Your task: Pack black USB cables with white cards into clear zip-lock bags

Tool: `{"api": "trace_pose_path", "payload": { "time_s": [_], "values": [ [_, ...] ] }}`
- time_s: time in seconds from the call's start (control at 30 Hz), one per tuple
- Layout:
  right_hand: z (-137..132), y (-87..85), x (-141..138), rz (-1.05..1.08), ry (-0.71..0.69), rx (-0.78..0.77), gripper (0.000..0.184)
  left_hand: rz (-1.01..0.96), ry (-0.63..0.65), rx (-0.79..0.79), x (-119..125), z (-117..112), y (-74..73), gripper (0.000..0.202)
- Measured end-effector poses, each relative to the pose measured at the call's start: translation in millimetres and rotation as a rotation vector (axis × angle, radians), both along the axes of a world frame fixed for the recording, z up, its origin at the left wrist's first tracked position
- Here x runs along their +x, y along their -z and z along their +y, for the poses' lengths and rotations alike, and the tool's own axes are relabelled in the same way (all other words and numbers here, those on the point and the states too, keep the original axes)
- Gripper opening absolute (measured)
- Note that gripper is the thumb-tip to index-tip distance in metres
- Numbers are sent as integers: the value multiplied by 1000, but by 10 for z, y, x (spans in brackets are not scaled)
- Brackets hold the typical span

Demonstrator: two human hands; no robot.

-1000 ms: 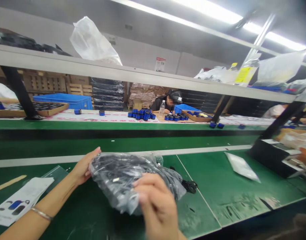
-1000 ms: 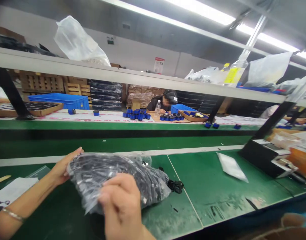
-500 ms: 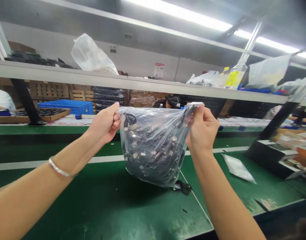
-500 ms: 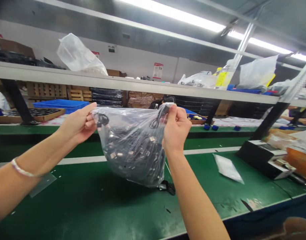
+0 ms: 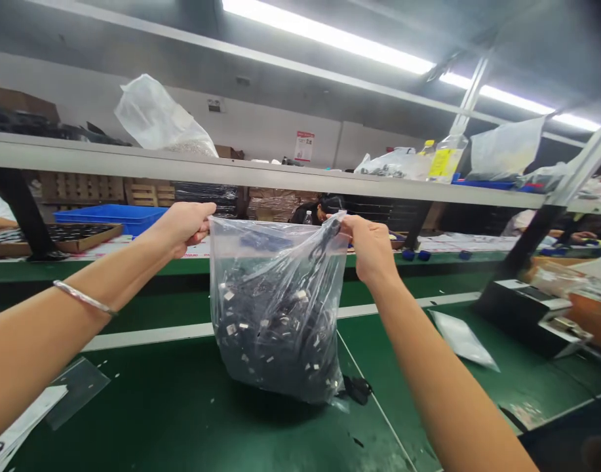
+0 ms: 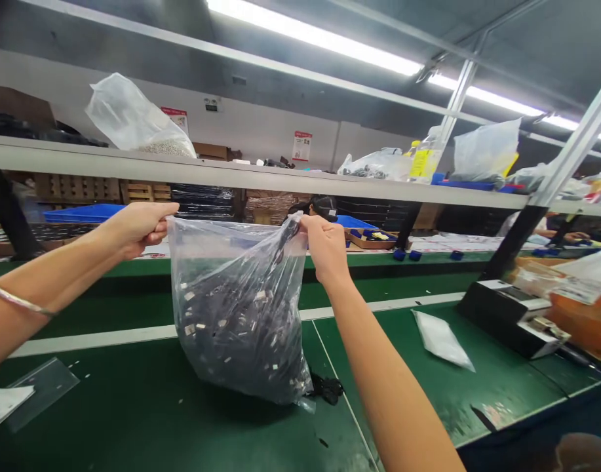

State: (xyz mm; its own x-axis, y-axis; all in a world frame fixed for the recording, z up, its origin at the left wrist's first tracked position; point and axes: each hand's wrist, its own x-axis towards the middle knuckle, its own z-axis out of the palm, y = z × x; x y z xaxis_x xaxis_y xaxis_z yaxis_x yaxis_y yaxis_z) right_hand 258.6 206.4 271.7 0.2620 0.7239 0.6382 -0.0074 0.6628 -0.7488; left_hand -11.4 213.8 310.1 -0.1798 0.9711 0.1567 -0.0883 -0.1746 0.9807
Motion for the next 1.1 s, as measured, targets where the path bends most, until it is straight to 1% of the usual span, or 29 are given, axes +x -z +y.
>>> {"api": "trace_pose_path", "payload": {
  "time_s": [0.07, 0.13, 0.27, 0.37, 0.43, 0.47, 0.53, 0.6, 0.7, 0.73, 0.8, 0.87, 0.93, 1.0, 1.03, 1.07, 1.1],
  "values": [
    [-89, -65, -3, -13, -57, -20, 17, 46, -20, -8, -60, -19, -14, 28],
    [-163, -118, -11, -9, -69, -15, 16, 78, -21, -7, -70, -75, -49, 34],
    [-206, -203, -27, 30, 5, 95, 15, 70, -18, 44, -6, -173, -189, 46],
    [-106, -277, -4, 72, 36, 138, 15, 25, -26, 109, 46, -185, -324, 48],
    [14, -312, 35, 98, 36, 133, 15, -6, -39, 149, 71, -157, -377, 43],
    [77, -315, 59, 102, 27, 119, 14, -19, -43, 161, 81, -129, -382, 39],
    [186, -285, 101, 82, -22, 50, 14, -41, -48, 153, 98, -44, -344, 27],
    [242, -213, 125, 34, -99, -65, 22, -64, -47, 108, 109, 79, -268, 19],
    [231, -74, 102, -36, -193, -210, 41, -98, -41, 44, 105, 287, -166, 17],
    [217, -29, 80, -54, -204, -231, 43, -104, -31, 38, 95, 345, -141, 17],
    [200, 45, 27, -71, -189, -226, 41, -107, 3, 53, 57, 416, -78, 17],
    [210, 84, -21, -46, -143, -171, 38, -98, 52, 99, -3, 414, 51, 20],
    [237, 71, -50, 10, -101, -103, 40, -88, 100, 158, -67, 352, 277, 23],
    [261, 9, -66, 56, -85, -48, 42, -85, 139, 195, -102, 269, 573, 25],
    [267, -34, -75, 68, -85, -29, 42, -86, 161, 186, -99, 235, 722, 38],
    [270, -80, -88, 73, -87, -14, 43, -75, 213, 162, -79, 212, 856, 53],
    [270, -125, -105, 75, -90, -3, 43, -63, 257, 145, -43, 202, 966, 61]
  ]
}}
